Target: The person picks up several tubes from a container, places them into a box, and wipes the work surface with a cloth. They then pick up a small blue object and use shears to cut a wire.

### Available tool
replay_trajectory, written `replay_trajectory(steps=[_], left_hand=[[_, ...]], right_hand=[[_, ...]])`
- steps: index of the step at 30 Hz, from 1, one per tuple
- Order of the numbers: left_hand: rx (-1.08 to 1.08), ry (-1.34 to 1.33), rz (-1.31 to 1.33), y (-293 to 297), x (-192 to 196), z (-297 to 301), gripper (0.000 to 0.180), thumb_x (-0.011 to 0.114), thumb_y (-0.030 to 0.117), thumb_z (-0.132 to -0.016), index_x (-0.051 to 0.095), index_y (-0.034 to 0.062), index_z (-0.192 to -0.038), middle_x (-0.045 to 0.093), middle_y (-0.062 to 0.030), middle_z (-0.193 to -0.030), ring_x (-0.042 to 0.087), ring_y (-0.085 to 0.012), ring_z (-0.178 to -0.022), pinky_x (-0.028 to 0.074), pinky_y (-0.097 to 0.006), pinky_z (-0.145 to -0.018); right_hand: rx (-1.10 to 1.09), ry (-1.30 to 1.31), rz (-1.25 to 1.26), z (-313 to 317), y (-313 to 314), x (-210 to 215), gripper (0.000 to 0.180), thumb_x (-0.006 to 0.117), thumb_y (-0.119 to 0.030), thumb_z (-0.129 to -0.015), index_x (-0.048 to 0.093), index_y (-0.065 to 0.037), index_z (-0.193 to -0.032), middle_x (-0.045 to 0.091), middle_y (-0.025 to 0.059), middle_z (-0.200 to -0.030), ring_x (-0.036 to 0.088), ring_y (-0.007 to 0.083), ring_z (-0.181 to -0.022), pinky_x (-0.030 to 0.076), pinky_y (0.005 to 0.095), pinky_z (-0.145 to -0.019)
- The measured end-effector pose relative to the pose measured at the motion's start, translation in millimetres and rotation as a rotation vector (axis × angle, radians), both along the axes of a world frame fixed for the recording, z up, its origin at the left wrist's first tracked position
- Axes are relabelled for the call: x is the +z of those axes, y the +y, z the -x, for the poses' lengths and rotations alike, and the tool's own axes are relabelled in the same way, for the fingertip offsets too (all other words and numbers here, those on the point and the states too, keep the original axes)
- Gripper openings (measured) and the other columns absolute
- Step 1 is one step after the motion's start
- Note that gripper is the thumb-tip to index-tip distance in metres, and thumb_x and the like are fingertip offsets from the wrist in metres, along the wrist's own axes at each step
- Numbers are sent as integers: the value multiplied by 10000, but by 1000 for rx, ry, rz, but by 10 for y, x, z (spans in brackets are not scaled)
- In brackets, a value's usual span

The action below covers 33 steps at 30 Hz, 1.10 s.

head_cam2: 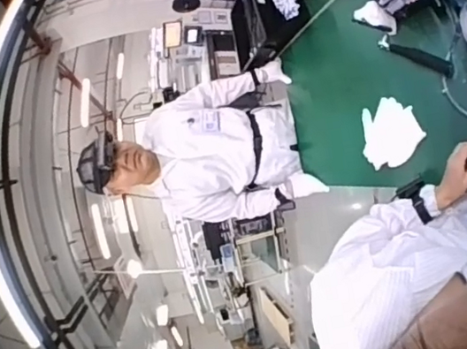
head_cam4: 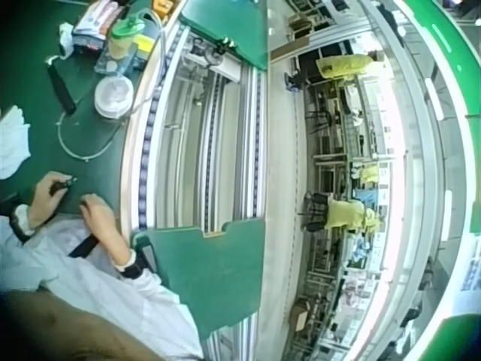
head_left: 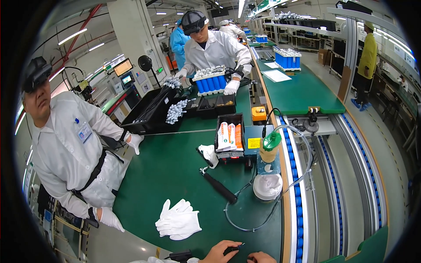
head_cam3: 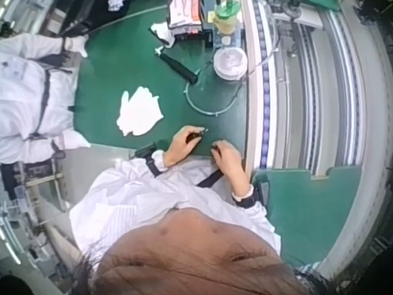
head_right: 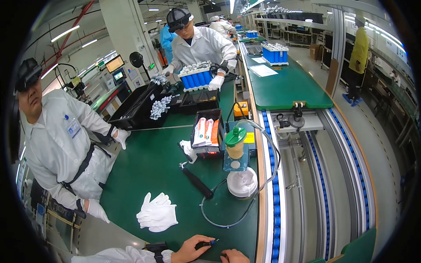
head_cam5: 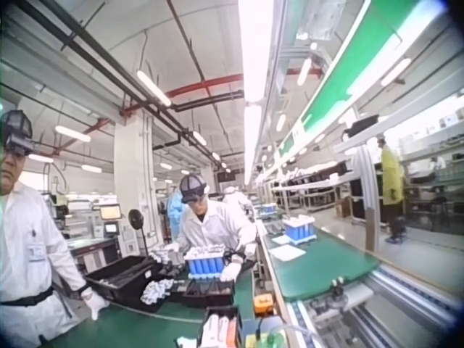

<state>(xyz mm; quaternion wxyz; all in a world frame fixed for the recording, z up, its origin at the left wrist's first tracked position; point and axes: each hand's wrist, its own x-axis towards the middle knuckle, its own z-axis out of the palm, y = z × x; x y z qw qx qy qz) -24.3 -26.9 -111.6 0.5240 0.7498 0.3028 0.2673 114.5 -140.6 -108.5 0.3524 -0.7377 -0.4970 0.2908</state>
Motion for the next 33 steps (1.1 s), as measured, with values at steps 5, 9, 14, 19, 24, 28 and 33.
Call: replay_trajectory(steps=[5, 9, 14, 19, 24, 28, 33], left_hand=[[-66, -13, -115, 37, 86, -53, 181, 586, -3, -736, 526, 6, -906, 559, -139, -953, 544, -270, -852, 434, -314, -747], [-75, 25, -145, 1, 98, -59, 197, 592, -2, -716, 525, 12, -901, 544, -143, -946, 523, -283, -876, 422, -331, -760], [-118, 57, -196, 3, 124, -50, 211, 593, 5, -713, 521, 14, -911, 534, -138, -943, 514, -287, -872, 422, -337, -756], [-84, 58, -55, -4, -93, -43, 214, 589, 10, -716, 516, 17, -917, 523, -134, -930, 508, -294, -857, 413, -344, -761], [-134, 85, -314, 37, -199, -102, 212, 608, 50, -718, 519, 29, -909, 528, -135, -889, 502, -300, -826, 399, -358, -734], [-122, 70, -357, 47, -196, -150, 203, 610, 79, -726, 522, 36, -904, 531, -126, -865, 499, -296, -806, 390, -360, -716], [-140, 91, -402, 84, -196, -215, 191, 607, 115, -730, 526, 49, -889, 531, -106, -839, 497, -278, -775, 379, -353, -701]], right_hand=[[-7, 1, 16, 15, 5, -33, 163, 560, -145, -763, 579, -45, -891, 566, 143, -814, 552, 329, -769, 444, 378, -671], [3, 5, 16, -3, -4, -23, 165, 559, -146, -766, 578, -41, -892, 568, 146, -822, 552, 330, -776, 443, 379, -675], [-4, 17, -1, 12, 2, -10, 160, 560, -139, -763, 580, -37, -884, 572, 150, -831, 552, 333, -783, 443, 380, -678], [-3, 6, -14, 11, -6, -35, 159, 560, -134, -760, 580, -35, -882, 573, 153, -831, 554, 335, -781, 445, 383, -676], [-2, 6, -13, 5, -7, -18, 154, 559, -130, -761, 580, -31, -877, 573, 156, -830, 553, 340, -778, 445, 386, -676], [4, 33, 3, -3, -5, 31, 148, 558, -126, -762, 580, -29, -871, 572, 160, -828, 552, 344, -774, 444, 388, -676], [8, 12, 6, -4, 7, 23, 141, 558, -125, -764, 578, -28, -864, 570, 160, -822, 551, 346, -767, 441, 391, -670]])
